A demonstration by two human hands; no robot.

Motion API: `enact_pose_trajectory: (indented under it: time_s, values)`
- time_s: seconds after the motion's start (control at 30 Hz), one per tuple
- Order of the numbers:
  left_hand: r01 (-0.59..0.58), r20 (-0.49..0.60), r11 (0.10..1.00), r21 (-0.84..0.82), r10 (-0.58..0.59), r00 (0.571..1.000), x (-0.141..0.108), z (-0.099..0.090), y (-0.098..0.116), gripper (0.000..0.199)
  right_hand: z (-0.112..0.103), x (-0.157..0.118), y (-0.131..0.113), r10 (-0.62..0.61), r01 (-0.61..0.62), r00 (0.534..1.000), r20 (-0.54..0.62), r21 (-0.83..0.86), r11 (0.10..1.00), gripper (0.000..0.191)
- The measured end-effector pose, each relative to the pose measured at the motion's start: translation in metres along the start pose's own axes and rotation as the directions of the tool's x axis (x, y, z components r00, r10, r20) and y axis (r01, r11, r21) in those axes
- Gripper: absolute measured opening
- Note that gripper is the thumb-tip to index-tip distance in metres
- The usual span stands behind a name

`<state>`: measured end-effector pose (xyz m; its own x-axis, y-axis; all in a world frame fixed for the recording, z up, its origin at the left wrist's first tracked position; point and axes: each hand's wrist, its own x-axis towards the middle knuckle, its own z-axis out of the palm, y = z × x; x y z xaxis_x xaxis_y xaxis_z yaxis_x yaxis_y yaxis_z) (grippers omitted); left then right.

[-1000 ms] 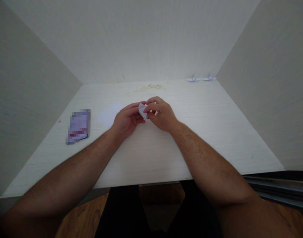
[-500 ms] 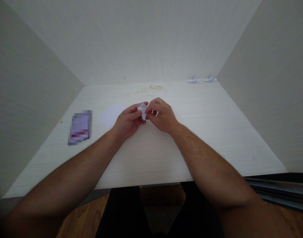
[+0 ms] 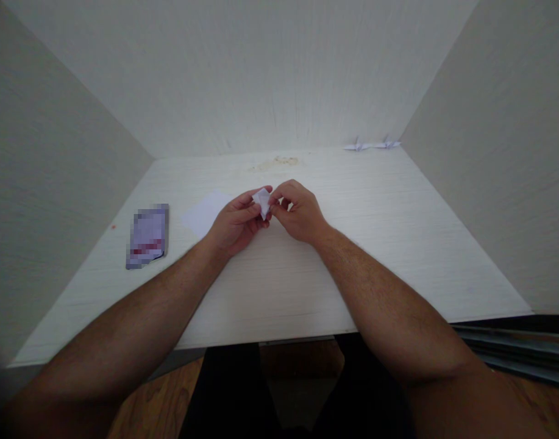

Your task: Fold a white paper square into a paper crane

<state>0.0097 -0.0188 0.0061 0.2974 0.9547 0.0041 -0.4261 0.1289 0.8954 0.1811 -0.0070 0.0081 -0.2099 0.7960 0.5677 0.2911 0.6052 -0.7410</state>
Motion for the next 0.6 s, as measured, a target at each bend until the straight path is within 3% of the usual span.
enact_pose_trajectory:
  time_s: [0.33, 0.47, 0.6]
  values:
    - [0.024, 0.007, 1.000, 0.009, -0.024, 1.000, -0.0007, 0.0001, -0.0004, 0.039, 0.0021, -0.0008, 0.0057, 0.162, -0.161, 0.986, -0.034, 0.046, 0.986, 0.005]
    - [0.019, -0.011, 0.999, 0.028, -0.019, 1.000, -0.0007, 0.0007, -0.0009, 0.041, -0.0006, -0.0014, 0.0005, 0.125, -0.126, 0.992, -0.019, -0.063, 0.990, 0.013]
    - [0.002, 0.006, 1.000, 0.020, -0.002, 1.000, 0.0004, -0.0011, -0.0042, 0.040, -0.0018, -0.0019, -0.0007, 0.007, -0.005, 1.000, 0.014, -0.137, 0.991, 0.019]
